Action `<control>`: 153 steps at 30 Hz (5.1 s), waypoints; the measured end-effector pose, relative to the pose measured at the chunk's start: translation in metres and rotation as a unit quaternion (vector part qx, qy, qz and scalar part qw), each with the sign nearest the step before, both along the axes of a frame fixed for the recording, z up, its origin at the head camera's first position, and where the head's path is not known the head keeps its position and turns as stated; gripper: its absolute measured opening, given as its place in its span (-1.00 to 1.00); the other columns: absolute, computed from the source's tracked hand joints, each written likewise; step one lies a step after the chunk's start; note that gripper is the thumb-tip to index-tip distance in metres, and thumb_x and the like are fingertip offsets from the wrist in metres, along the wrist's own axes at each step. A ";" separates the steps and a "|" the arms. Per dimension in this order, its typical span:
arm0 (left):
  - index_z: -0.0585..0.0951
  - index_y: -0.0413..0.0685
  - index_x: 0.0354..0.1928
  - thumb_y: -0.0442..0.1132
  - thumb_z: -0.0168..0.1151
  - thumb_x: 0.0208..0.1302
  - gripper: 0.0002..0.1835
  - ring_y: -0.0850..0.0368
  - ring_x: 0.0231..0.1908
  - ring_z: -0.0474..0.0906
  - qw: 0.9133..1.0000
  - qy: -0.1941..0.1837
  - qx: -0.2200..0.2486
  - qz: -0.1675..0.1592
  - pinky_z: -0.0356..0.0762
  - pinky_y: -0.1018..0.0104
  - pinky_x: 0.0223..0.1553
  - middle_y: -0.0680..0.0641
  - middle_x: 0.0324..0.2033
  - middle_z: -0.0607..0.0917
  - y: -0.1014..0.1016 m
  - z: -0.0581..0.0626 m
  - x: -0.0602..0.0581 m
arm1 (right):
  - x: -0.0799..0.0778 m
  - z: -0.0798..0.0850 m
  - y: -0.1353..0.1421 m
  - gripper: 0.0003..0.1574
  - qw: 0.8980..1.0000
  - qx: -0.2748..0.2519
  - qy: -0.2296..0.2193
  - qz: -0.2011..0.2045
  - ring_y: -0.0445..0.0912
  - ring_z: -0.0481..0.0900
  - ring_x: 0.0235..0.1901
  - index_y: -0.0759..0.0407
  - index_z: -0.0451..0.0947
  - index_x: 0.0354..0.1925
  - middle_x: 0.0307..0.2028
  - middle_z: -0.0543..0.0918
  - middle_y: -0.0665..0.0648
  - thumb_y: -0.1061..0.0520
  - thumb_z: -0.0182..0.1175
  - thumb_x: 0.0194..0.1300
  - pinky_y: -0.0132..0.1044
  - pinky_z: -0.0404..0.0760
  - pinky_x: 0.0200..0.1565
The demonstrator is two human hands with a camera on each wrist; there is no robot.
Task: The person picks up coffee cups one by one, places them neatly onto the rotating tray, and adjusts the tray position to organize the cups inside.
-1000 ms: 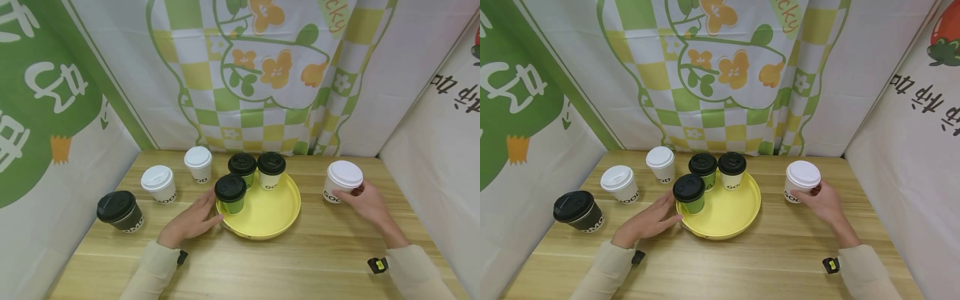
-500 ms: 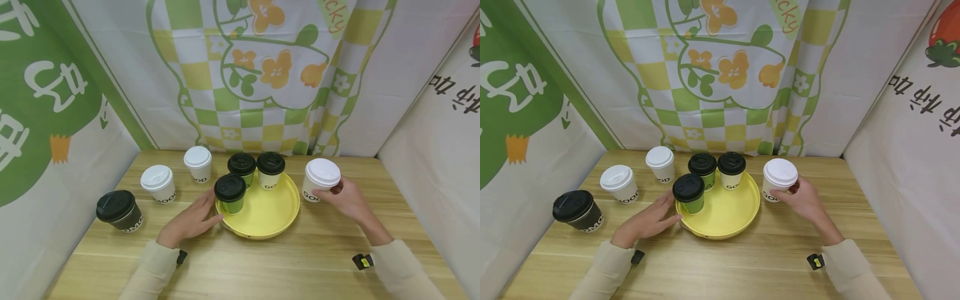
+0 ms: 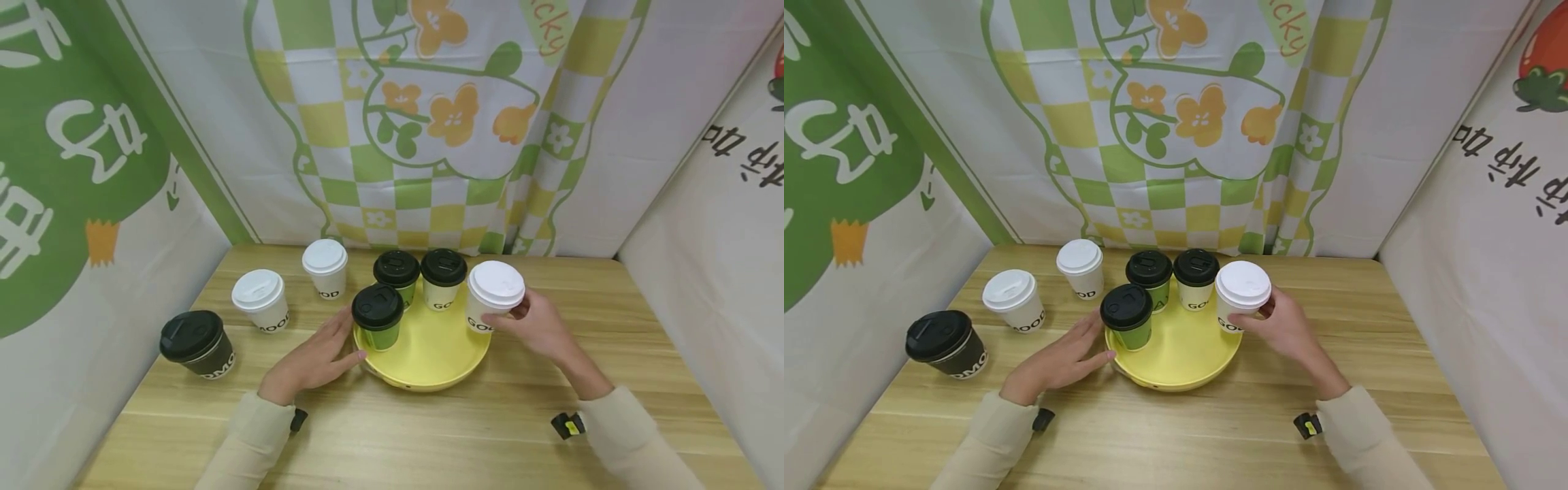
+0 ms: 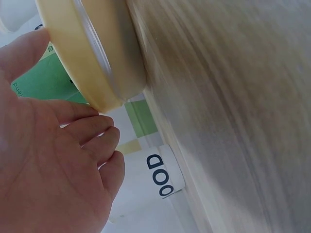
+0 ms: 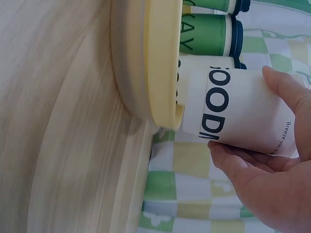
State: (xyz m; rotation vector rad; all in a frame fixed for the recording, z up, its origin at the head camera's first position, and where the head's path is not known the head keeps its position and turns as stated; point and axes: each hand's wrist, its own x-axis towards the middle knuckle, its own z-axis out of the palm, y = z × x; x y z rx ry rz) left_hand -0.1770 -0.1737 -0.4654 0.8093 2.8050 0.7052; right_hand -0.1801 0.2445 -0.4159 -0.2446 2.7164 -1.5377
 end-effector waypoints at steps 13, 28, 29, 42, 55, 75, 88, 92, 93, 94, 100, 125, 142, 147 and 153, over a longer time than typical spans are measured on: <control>-0.11 -0.18 0.70 0.23 0.04 0.60 -0.04 -0.25 0.68 -0.06 1.000 -0.003 -0.003 0.004 0.02 -0.21 0.67 -0.32 0.69 -0.04 0.000 -0.001 0.000 | -0.003 -0.010 -0.017 0.09 1.000 -0.019 -0.009 0.007 0.25 0.57 0.38 0.31 0.31 0.52 0.36 0.58 0.39 -0.04 0.59 0.22 0.00 0.60 0.37; -0.10 -0.19 0.70 0.22 0.05 0.60 -0.04 -0.27 0.68 -0.06 1.000 -0.002 0.001 0.002 0.02 -0.22 0.67 -0.31 0.69 -0.05 0.001 0.000 0.001 | -0.005 -0.025 -0.017 0.11 1.000 0.008 -0.013 0.007 0.27 0.59 0.35 0.31 0.33 0.51 0.34 0.59 0.41 -0.10 0.59 0.20 0.05 0.63 0.35; -0.10 -0.19 0.70 0.21 0.06 0.60 -0.04 -0.27 0.68 -0.06 1.000 -0.002 0.001 0.001 0.02 -0.22 0.67 -0.31 0.69 -0.05 0.001 0.000 0.001 | -0.005 -0.026 -0.018 0.12 1.000 0.010 -0.014 0.008 0.27 0.59 0.35 0.31 0.33 0.51 0.34 0.59 0.41 -0.11 0.59 0.20 0.05 0.63 0.35; -0.10 -0.19 0.70 0.20 0.06 0.60 -0.04 -0.27 0.68 -0.05 1.000 0.001 0.004 -0.002 0.02 -0.22 0.67 -0.32 0.69 -0.04 0.001 -0.001 0.000 | -0.007 -0.034 -0.019 0.14 0.999 0.026 0.008 0.030 0.28 0.58 0.35 0.37 0.33 0.50 0.33 0.59 0.42 -0.02 0.64 0.14 0.07 0.60 0.38; -0.09 -0.20 0.70 0.23 0.04 0.60 -0.04 -0.24 0.68 -0.05 1.000 -0.004 0.004 0.003 0.03 -0.21 0.67 -0.30 0.69 -0.05 0.000 0.000 0.001 | -0.009 -0.032 -0.023 0.18 0.996 0.081 0.017 0.029 0.27 0.62 0.31 0.33 0.32 0.51 0.32 0.62 0.39 -0.07 0.65 0.12 0.12 0.63 0.35; -0.10 -0.19 0.70 0.21 0.04 0.60 -0.04 -0.25 0.68 -0.05 1.000 -0.001 0.008 -0.003 0.03 -0.21 0.67 -0.28 0.69 -0.05 0.001 -0.001 0.002 | -0.010 -0.040 -0.015 0.20 0.999 0.022 0.020 0.045 0.28 0.51 0.42 0.31 0.28 0.55 0.41 0.52 0.39 -0.02 0.65 0.12 0.10 0.51 0.45; -0.08 -0.23 0.69 0.19 0.07 0.60 -0.04 -0.26 0.68 -0.04 1.000 0.009 0.006 -0.004 0.04 -0.21 0.67 -0.30 0.69 -0.04 0.001 0.001 0.002 | -0.009 -0.037 0.005 0.48 0.991 0.105 -0.001 0.085 0.42 0.22 0.56 0.32 0.01 0.66 0.59 0.21 0.44 -0.16 0.64 0.10 0.32 0.27 0.53; -0.09 -0.23 0.69 0.18 0.07 0.60 -0.05 -0.27 0.68 -0.04 1.000 0.010 0.009 -0.006 0.05 -0.21 0.67 -0.31 0.69 -0.04 0.001 0.000 0.002 | -0.010 -0.039 0.011 0.54 0.984 0.148 -0.020 0.101 0.38 0.16 0.60 0.27 0.03 0.67 0.62 0.18 0.37 -0.29 0.64 0.04 0.35 0.19 0.56; -0.09 -0.23 0.69 0.18 0.07 0.61 -0.05 -0.27 0.68 -0.04 1.000 0.010 0.009 -0.007 0.05 -0.21 0.67 -0.31 0.69 -0.04 0.001 0.001 0.002 | -0.011 -0.040 0.013 0.53 0.982 0.152 -0.022 0.106 0.38 0.15 0.60 0.26 0.05 0.66 0.62 0.19 0.36 -0.31 0.63 0.03 0.36 0.19 0.56; -0.09 -0.23 0.69 0.18 0.07 0.61 -0.05 -0.27 0.68 -0.05 1.000 0.009 0.008 -0.005 0.05 -0.21 0.67 -0.31 0.69 -0.04 0.001 0.001 0.003 | -0.011 -0.041 0.014 0.53 0.981 0.152 -0.022 0.115 0.38 0.15 0.60 0.25 0.06 0.66 0.62 0.19 0.36 -0.32 0.63 0.03 0.37 0.18 0.56; -0.12 -0.20 0.70 0.19 0.06 0.61 -0.05 -0.24 0.68 -0.06 1.000 0.002 -0.003 0.007 0.02 -0.20 0.67 -0.29 0.69 -0.05 -0.001 0.004 0.007 | -0.014 -0.043 0.015 0.47 0.978 0.148 -0.018 0.144 0.38 0.17 0.59 0.25 0.14 0.64 0.61 0.22 0.38 -0.30 0.64 0.02 0.39 0.19 0.55; 0.13 -0.24 0.64 -0.10 0.48 0.27 0.02 -0.46 0.47 0.33 0.966 0.139 0.105 0.190 0.38 -0.44 0.41 -0.41 0.54 0.32 -0.056 0.064 0.034 | -0.014 -0.046 0.011 0.49 0.975 0.153 -0.019 0.162 0.38 0.16 0.59 0.30 0.09 0.64 0.61 0.20 0.39 -0.31 0.62 0.05 0.41 0.20 0.55; -0.30 0.24 0.73 -0.08 0.62 0.11 0.42 -0.24 0.70 -0.23 0.889 0.127 0.241 0.367 -0.16 -0.45 0.62 -0.11 0.72 -0.18 -0.136 0.065 0.064 | -0.010 -0.045 0.009 0.44 0.975 0.156 -0.011 0.160 0.41 0.19 0.57 0.34 0.15 0.61 0.58 0.26 0.43 -0.28 0.63 0.06 0.42 0.21 0.53; -0.31 0.26 0.72 -0.11 0.57 0.19 0.37 -0.09 0.71 -0.32 0.876 0.107 0.265 0.388 -0.28 -0.29 0.68 -0.03 0.73 -0.22 -0.162 0.048 0.071 | -0.011 -0.046 0.009 0.46 0.975 0.153 -0.006 0.159 0.40 0.19 0.58 0.32 0.13 0.62 0.59 0.26 0.41 -0.29 0.63 0.06 0.42 0.21 0.53; -0.39 0.14 0.71 -0.11 0.55 0.25 0.38 -0.14 0.71 -0.38 0.885 0.052 0.259 0.385 -0.34 -0.14 0.71 -0.07 0.72 -0.28 -0.182 0.025 0.072 | -0.012 -0.048 0.010 0.47 0.977 0.152 -0.022 0.151 0.36 0.19 0.59 0.26 0.14 0.63 0.60 0.26 0.37 -0.33 0.63 0.04 0.39 0.20 0.55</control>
